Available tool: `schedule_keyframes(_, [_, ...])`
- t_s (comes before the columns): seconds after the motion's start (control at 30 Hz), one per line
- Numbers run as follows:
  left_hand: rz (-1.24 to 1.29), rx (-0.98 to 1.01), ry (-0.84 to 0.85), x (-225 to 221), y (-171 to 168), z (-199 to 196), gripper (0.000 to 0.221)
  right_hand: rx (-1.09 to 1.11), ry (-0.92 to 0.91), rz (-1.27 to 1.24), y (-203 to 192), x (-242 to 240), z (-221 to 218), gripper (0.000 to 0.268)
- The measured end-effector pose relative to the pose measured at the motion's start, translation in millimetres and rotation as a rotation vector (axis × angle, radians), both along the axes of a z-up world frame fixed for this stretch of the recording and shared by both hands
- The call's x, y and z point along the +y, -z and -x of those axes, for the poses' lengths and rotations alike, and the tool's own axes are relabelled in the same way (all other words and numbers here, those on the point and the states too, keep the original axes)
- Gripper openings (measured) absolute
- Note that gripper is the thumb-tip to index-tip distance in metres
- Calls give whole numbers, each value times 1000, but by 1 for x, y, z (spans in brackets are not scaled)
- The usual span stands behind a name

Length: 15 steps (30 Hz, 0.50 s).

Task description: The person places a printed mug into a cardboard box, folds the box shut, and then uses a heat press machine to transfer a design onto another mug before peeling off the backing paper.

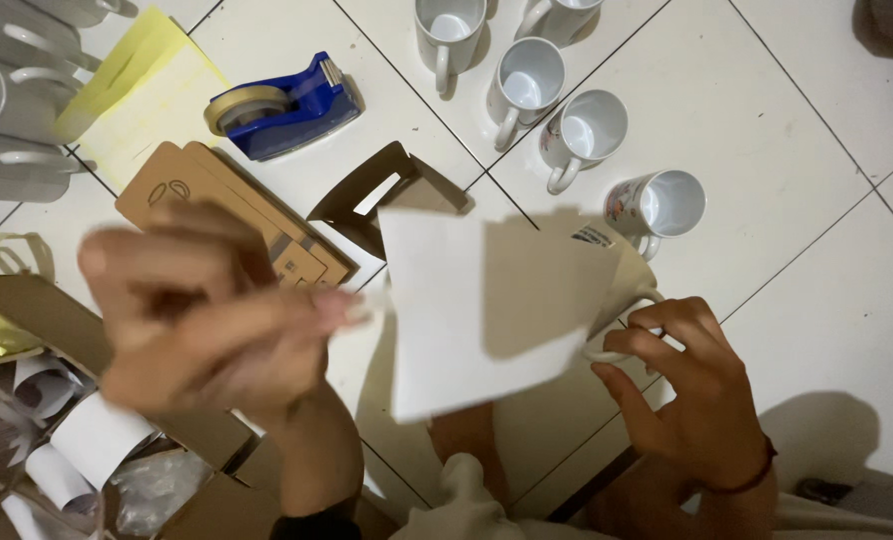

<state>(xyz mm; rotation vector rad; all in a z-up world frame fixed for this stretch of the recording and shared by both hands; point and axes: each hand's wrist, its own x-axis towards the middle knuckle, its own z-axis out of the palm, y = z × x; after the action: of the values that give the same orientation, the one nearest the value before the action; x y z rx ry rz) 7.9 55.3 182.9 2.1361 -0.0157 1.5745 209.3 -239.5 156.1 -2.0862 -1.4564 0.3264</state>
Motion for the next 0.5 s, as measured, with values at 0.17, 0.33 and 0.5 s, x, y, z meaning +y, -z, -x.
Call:
schedule_keyframes(0.17, [18, 344, 12, -46, -47, 36, 10, -31, 2, -12, 12, -2, -4, 19])
schedule_keyframes(0.33, [112, 730, -82, -74, -78, 54, 13, -20, 6, -24, 16, 2, -2, 20])
schedule_keyframes(0.5, [144, 755, -101, -72, -73, 70, 17, -10, -9, -31, 24, 2, -4, 27])
